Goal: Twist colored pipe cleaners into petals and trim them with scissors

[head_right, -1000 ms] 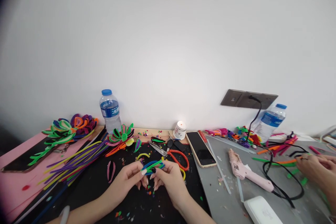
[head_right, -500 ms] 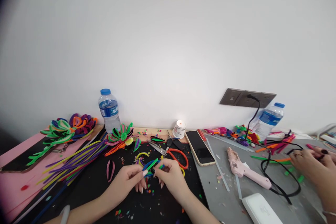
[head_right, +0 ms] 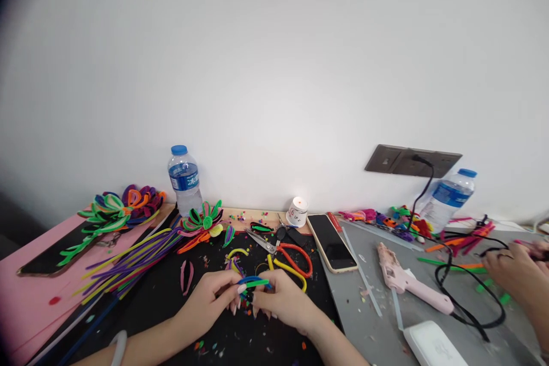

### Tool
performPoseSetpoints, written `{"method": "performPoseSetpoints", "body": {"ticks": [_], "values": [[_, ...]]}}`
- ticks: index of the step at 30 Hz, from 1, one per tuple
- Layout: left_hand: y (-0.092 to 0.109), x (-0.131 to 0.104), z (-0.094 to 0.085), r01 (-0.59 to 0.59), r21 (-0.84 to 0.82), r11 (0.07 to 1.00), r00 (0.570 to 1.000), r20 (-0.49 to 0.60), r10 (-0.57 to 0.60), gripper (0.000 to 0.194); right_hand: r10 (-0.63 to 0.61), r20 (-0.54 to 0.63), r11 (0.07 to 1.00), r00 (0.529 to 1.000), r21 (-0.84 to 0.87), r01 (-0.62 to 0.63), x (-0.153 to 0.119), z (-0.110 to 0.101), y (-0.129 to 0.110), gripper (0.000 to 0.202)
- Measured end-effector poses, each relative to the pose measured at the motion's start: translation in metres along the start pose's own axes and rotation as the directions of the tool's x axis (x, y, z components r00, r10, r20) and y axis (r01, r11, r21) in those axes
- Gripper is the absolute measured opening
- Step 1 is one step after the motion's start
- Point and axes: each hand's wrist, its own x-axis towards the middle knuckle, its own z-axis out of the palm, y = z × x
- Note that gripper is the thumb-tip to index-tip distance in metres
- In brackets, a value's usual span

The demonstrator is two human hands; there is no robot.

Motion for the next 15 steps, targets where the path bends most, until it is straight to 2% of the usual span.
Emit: {"method": "performPoseSetpoints", "body": {"ticks": [4, 8, 11, 15], "values": [[-0.0011, -0.0021, -0.0001, -0.047, 0.017, 0.999, 0.998, 0.043, 0.047, 0.026, 0.067, 0.162, 0.982, 0.985, 0.163, -0.094, -0.0034, -0.0014, -0.0014, 0.017], [-0.0016, -0.0027, -0.0006, -0.06, 0.007, 0.998, 0.997, 0.053, 0.059, 0.026, 0.118, 0.268, 0.948, 0.956, 0.257, -0.189, -0.0057, 0.0008, -0.0012, 0.021], [-0.0011, -0.0033, 0.0001, -0.026, -0.02, 0.999, 0.998, 0.062, 0.027, 0.027, 0.108, 0.273, 0.919, 0.956, 0.34, -0.201, -0.0053, 0.0013, 0.0001, 0.022], [-0.0002, -0.0034, 0.0019, 0.05, -0.078, 0.996, 0.995, 0.087, -0.043, 0.029, 0.013, 0.24, 0.893, 0.971, 0.433, -0.119, -0.003, 0.0009, 0.0014, 0.027]]}}
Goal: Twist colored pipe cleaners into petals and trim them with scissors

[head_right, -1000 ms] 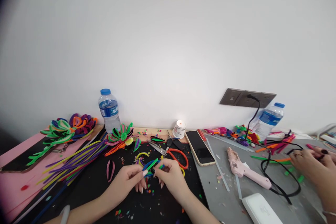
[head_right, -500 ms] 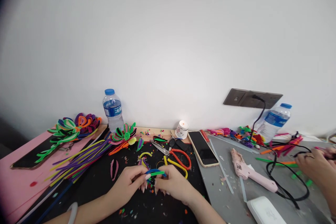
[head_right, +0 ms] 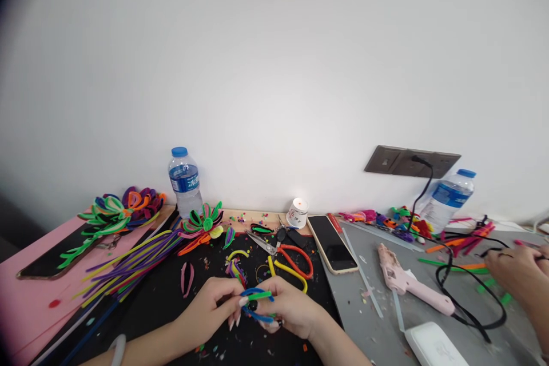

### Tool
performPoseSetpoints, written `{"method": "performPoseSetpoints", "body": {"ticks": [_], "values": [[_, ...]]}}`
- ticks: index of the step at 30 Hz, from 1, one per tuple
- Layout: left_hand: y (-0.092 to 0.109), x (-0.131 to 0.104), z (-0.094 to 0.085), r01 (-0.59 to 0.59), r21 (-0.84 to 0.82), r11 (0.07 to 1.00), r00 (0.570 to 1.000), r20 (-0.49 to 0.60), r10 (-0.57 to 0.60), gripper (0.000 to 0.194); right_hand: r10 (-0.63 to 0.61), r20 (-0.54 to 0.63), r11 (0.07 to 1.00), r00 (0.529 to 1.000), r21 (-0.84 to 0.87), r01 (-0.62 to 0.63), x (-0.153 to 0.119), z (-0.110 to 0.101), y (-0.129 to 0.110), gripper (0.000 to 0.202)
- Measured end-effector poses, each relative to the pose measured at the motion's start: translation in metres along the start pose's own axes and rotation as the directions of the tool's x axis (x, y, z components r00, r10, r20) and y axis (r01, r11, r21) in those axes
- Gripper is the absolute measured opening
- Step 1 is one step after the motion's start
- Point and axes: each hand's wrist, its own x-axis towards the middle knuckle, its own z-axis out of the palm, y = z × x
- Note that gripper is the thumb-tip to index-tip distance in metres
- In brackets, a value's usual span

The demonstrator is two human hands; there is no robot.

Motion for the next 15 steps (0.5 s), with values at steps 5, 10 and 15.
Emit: {"method": "performPoseSetpoints", "body": {"ticks": [5, 10, 15], "values": [[0.0025, 0.0016, -0.0016, 0.032, -0.091, 0.995, 0.999, -0.034, -0.036, 0.03, -0.079, -0.003, 0.994, 0.997, 0.08, 0.079, 0.0017, 0.0027, -0.0005, 0.029], [0.0016, 0.0033, -0.0038, 0.039, -0.134, 0.99, 0.995, -0.087, -0.051, 0.032, -0.145, -0.022, 0.978, 0.989, 0.148, 0.147, 0.0014, 0.0002, -0.0015, 0.034], [-0.0037, 0.0053, -0.0033, 0.047, -0.17, 0.984, 0.991, -0.115, -0.068, 0.032, -0.173, -0.078, 0.973, 0.982, 0.138, 0.183, 0.0004, -0.0056, -0.0014, 0.035]]}}
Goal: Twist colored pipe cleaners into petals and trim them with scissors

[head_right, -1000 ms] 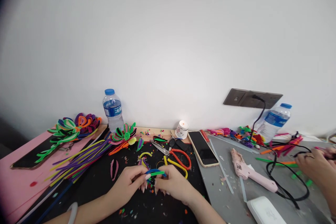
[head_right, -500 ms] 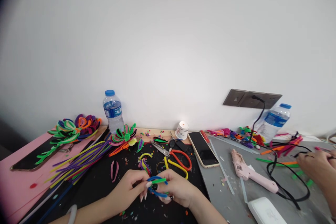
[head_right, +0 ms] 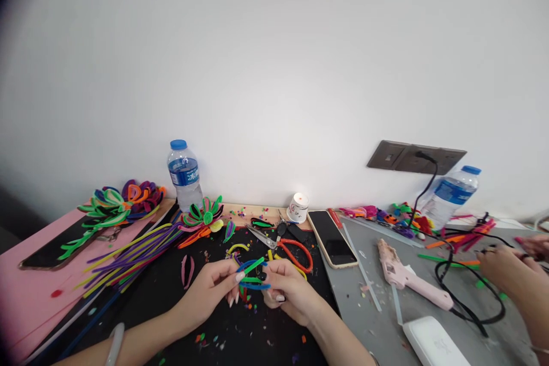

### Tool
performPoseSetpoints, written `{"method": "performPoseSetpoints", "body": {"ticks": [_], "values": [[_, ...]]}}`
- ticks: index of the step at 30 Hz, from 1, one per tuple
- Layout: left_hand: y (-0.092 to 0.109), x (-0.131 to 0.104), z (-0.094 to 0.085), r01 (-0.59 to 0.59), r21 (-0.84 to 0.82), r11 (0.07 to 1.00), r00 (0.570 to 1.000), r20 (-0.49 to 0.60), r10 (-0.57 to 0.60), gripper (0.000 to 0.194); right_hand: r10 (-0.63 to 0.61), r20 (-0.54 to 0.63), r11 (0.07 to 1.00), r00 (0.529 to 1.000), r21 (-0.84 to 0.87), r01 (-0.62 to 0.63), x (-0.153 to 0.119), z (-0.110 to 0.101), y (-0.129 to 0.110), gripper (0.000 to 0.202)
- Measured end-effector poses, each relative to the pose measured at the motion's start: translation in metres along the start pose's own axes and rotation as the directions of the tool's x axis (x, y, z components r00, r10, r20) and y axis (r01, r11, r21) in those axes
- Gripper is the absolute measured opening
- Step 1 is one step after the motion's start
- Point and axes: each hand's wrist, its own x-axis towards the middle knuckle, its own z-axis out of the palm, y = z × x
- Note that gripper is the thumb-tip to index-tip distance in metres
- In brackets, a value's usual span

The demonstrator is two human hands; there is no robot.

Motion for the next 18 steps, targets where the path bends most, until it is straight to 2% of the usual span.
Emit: {"method": "performPoseSetpoints", "body": {"ticks": [4, 11, 15, 18], "values": [[-0.003, 0.0, 0.0, 0.015, -0.005, 1.0, 1.0, -0.004, -0.015, 0.033, 0.005, -0.032, 1.0, 0.999, 0.007, -0.005, 0.0, 0.0, 0.001, 0.032], [0.0, 0.001, -0.002, -0.008, 0.002, 1.0, 1.0, -0.023, 0.008, 0.033, -0.063, -0.061, 0.997, 0.996, 0.041, 0.066, 0.0, -0.003, -0.007, 0.03], [0.0, 0.001, -0.002, -0.007, -0.01, 1.0, 1.0, -0.026, 0.007, 0.033, -0.134, -0.202, 0.99, 0.97, -0.063, 0.124, 0.003, -0.005, -0.011, 0.028], [-0.001, 0.001, -0.001, 0.004, -0.018, 1.0, 0.999, -0.033, -0.005, 0.033, -0.156, -0.219, 0.972, 0.963, -0.21, 0.109, 0.004, -0.006, -0.01, 0.025]]}}
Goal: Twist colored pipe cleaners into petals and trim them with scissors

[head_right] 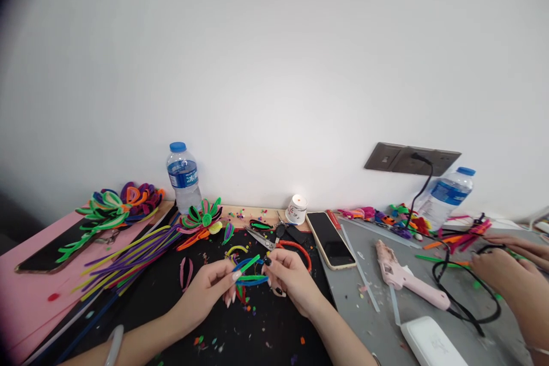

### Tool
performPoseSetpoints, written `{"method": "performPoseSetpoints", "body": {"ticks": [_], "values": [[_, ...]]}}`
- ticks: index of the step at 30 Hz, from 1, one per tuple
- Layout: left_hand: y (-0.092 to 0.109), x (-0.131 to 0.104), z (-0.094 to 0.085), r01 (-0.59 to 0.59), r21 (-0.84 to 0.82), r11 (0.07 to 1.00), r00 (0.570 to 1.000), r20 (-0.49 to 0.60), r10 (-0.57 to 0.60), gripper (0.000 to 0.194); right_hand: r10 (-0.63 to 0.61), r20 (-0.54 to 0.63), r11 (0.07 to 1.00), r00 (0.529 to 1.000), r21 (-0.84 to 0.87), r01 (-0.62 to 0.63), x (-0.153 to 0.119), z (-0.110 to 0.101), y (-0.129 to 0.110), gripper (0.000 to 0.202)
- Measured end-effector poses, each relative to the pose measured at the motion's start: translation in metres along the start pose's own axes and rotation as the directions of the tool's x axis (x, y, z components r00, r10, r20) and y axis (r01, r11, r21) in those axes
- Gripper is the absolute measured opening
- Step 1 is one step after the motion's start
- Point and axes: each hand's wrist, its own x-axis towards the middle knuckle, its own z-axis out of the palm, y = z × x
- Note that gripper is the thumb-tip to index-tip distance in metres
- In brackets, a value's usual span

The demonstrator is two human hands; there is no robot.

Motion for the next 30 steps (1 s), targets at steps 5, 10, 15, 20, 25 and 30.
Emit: {"method": "performPoseSetpoints", "body": {"ticks": [5, 10, 15, 20, 25, 30], "values": [[0.001, 0.001, 0.0, 0.016, 0.018, 1.0, 1.0, -0.007, -0.016, 0.033, 0.026, 0.067, 0.968, 0.997, -0.252, -0.008, -0.001, -0.001, 0.005, 0.025], [0.0, 0.002, 0.001, 0.045, 0.027, 0.999, 0.999, -0.002, -0.045, 0.033, -0.029, 0.023, 0.93, 0.999, -0.365, 0.035, 0.0, 0.004, 0.009, 0.019], [0.001, 0.004, 0.0, 0.047, -0.014, 0.999, 0.999, -0.01, -0.047, 0.033, -0.036, -0.013, 0.962, 0.999, -0.272, 0.031, 0.0, 0.009, 0.004, 0.014], [0.005, 0.006, -0.001, 0.039, -0.02, 0.999, 0.997, -0.06, -0.04, 0.031, 0.086, 0.069, 0.996, 0.994, -0.039, -0.083, -0.003, 0.012, 0.005, 0.028], [0.0, 0.004, 0.0, 0.019, 0.031, 0.999, 0.999, 0.028, -0.02, 0.029, 0.08, -0.025, 0.997, 0.996, 0.014, -0.08, -0.004, 0.018, 0.01, 0.023], [-0.006, 0.002, 0.001, 0.015, 0.11, 0.994, 0.997, 0.078, -0.024, 0.031, 0.038, -0.086, 0.999, 0.996, 0.035, -0.035, -0.002, 0.017, 0.009, 0.019]]}}
